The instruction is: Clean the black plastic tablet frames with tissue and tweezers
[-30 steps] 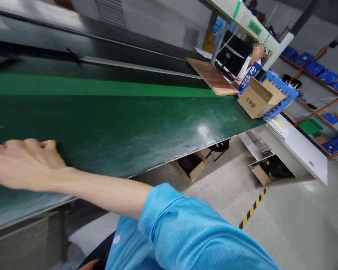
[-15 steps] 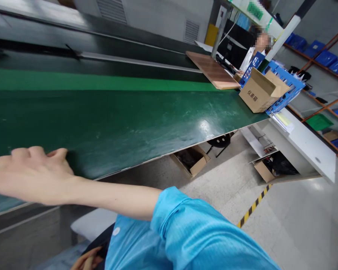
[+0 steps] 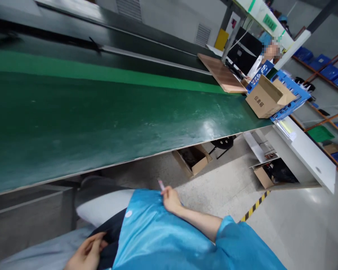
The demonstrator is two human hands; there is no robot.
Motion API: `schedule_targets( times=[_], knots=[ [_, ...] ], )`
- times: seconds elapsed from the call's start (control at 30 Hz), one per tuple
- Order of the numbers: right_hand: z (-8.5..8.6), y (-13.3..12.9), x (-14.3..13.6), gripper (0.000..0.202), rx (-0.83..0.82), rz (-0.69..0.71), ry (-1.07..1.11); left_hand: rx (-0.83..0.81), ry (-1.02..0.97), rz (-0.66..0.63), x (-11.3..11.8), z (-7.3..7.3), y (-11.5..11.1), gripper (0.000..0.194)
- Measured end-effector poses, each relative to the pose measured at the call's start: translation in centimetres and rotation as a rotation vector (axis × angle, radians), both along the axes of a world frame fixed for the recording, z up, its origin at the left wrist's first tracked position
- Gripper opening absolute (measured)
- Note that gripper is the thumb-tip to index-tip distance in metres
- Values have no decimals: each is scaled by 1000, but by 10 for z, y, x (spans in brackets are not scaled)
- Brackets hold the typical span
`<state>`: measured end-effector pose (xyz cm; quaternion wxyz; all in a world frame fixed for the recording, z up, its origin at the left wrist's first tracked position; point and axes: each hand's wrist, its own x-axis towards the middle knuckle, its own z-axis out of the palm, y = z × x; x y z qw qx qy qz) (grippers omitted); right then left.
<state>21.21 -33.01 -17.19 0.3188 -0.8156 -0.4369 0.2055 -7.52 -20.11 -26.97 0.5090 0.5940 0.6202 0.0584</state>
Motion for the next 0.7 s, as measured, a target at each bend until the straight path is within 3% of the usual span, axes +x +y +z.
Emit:
schedule_targets(
  times=[0.1, 0.17, 0.33, 0.47, 0.57, 0.7],
  knots=[
    [-16, -31, 11, 36, 46, -126, 71, 9, -31, 1, 1, -8, -5, 54],
    [-9, -32, 12, 41, 140, -144, 115, 11, -54, -3, 2, -12, -8, 56],
    [45, 12, 8, 61, 428, -192, 205, 4, -144, 6, 10, -16, -18, 55],
    [81, 57, 8, 65, 485, -121, 400, 43, -213, 76, 23, -16, -32, 47],
    [92, 73, 7, 66, 480, -47, 523, 93, -257, 138, 35, -18, -38, 45],
    [91, 80, 15, 63, 557, -41, 560, 133, -307, 178, 49, -25, -33, 44]
  ],
)
